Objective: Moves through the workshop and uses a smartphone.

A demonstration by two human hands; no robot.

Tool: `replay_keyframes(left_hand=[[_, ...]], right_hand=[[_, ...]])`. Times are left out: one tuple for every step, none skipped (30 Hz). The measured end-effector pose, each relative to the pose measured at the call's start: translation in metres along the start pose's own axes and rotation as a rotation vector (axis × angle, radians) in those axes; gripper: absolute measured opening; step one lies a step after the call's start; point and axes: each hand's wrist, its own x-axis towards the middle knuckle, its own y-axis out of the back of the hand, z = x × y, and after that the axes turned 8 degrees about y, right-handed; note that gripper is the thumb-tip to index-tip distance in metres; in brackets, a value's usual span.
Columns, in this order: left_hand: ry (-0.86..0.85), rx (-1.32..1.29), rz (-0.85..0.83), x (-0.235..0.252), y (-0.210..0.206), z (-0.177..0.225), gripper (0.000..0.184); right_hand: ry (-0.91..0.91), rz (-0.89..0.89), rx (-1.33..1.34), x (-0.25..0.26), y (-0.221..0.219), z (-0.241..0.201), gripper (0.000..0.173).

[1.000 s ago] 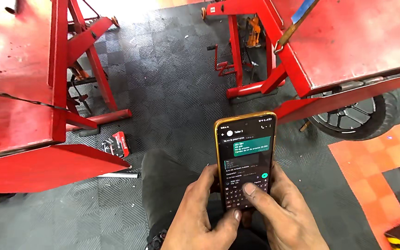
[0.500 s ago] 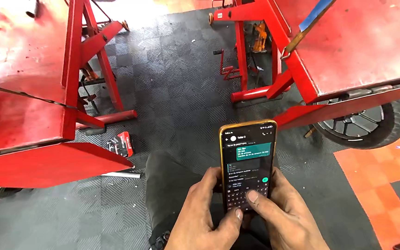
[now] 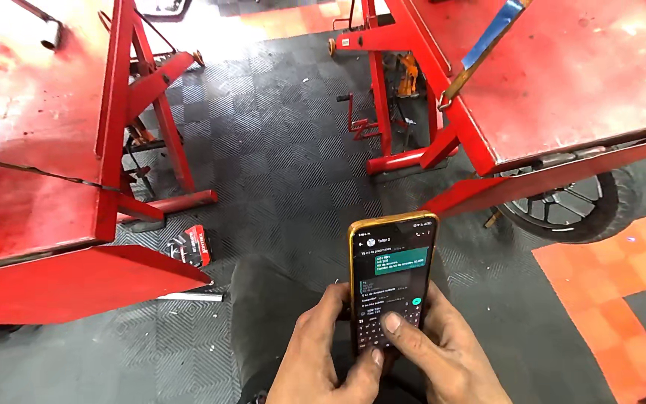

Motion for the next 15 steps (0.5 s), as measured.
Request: replay_keyframes(left_hand=[[-0.01,0.006,-0.006,0.0,0.001,0.002,0.05],[-0.018,0.015,-0.011,0.0,0.002,0.003,0.05],[-0.024,0.023,-0.013,0.0,0.004,0.004,0.05],[-0.029,0.024,-0.013,0.001,0.005,0.005,0.05],[-0.032,0.012,-0.013,0.001,0.007,0.004,0.049],[-0.031,-0.011,-0.013,0.002,0.009,0.004,0.05],[-0.022,-0.044,-0.011,0.003,0.011,0.003,0.05],[-0.009,-0.083,-0.004,0.003,0.013,0.003,0.049],[0.0,-0.129,0.003,0.004,0.015,0.002,0.049],[0.002,-0.175,0.007,0.004,0.016,0.001,0.048],[-0.006,-0.226,0.009,0.004,0.017,-0.001,0.047],[-0.023,-0.273,0.01,0.005,0.017,-0.003,0.045],[-0.041,-0.311,0.012,0.006,0.017,-0.005,0.044],[-0.057,-0.34,0.015,0.006,0.016,-0.006,0.043],[-0.07,-0.361,0.018,0.007,0.015,-0.006,0.043]], right_hand=[[0.0,0.008,-0.007,0.0,-0.001,-0.001,0.048],[-0.001,0.008,-0.009,0.0,-0.002,-0.002,0.047],[-0.001,-0.001,-0.005,0.0,-0.002,-0.003,0.046],[0.003,-0.022,0.01,-0.001,-0.001,-0.004,0.046],[0.008,-0.051,0.038,-0.002,0.0,-0.005,0.044],[0.009,-0.082,0.068,-0.002,0.001,-0.006,0.041],[0.009,-0.113,0.097,-0.003,0.003,-0.006,0.038],[0.007,-0.144,0.13,-0.003,0.005,-0.006,0.037],[-0.003,-0.171,0.163,-0.002,0.006,-0.006,0.036],[-0.022,-0.19,0.188,-0.002,0.008,-0.007,0.038],[-0.046,-0.201,0.205,-0.002,0.008,-0.009,0.04],[-0.07,-0.205,0.216,-0.002,0.009,-0.011,0.042],[-0.089,-0.21,0.22,-0.001,0.009,-0.013,0.043],[-0.102,-0.211,0.214,-0.001,0.008,-0.014,0.043],[-0.108,-0.205,0.197,-0.001,0.008,-0.016,0.043]])
